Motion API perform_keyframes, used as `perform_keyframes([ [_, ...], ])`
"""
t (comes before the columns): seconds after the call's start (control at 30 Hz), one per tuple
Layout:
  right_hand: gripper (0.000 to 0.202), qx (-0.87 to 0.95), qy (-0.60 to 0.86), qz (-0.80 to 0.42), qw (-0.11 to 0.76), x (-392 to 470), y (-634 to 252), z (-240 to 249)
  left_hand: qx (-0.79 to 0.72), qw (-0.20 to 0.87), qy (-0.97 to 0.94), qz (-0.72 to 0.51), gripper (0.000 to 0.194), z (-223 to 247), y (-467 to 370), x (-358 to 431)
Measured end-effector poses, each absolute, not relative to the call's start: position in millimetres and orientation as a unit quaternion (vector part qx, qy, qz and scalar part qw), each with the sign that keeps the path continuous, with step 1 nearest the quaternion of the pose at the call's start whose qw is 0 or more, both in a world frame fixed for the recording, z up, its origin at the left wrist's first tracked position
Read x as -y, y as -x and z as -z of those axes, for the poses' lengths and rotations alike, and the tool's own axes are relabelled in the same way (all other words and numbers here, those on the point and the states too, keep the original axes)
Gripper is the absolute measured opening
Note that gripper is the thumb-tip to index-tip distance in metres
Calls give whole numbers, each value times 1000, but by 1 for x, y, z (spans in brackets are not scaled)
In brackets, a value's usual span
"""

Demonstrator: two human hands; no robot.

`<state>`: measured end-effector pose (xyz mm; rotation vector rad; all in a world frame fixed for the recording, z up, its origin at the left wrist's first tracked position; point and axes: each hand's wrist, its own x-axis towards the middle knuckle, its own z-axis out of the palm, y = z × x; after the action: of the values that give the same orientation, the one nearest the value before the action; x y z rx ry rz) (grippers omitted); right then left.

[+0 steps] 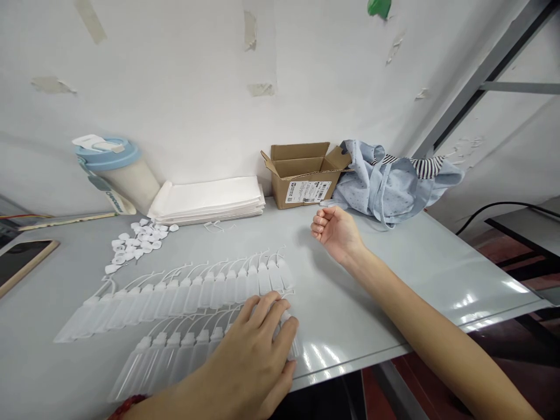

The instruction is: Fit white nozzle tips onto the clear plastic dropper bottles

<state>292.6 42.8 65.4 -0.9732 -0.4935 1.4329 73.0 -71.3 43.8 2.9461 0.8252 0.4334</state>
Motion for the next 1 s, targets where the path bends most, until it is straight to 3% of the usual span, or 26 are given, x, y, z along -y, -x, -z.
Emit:
perform_keyframes([
  [0.53, 14, 221, 442, -606, 624, -46, -296, -66, -275, -1, -950, -146, 25, -43, -71, 72],
  [0.77, 11, 243, 487, -540, 642, -55, -310, -65, -278, -40, -944, -175, 31, -48, -67, 77],
  [0.87, 7, 273, 516, -496, 643, -61, -321, -63, -317, -60, -918, -232, 28, -55, -59, 53],
  [1.0, 7, 333, 569, -404, 634, -70, -338, -57, -444, -54, -878, -170, 33, -64, -30, -13],
])
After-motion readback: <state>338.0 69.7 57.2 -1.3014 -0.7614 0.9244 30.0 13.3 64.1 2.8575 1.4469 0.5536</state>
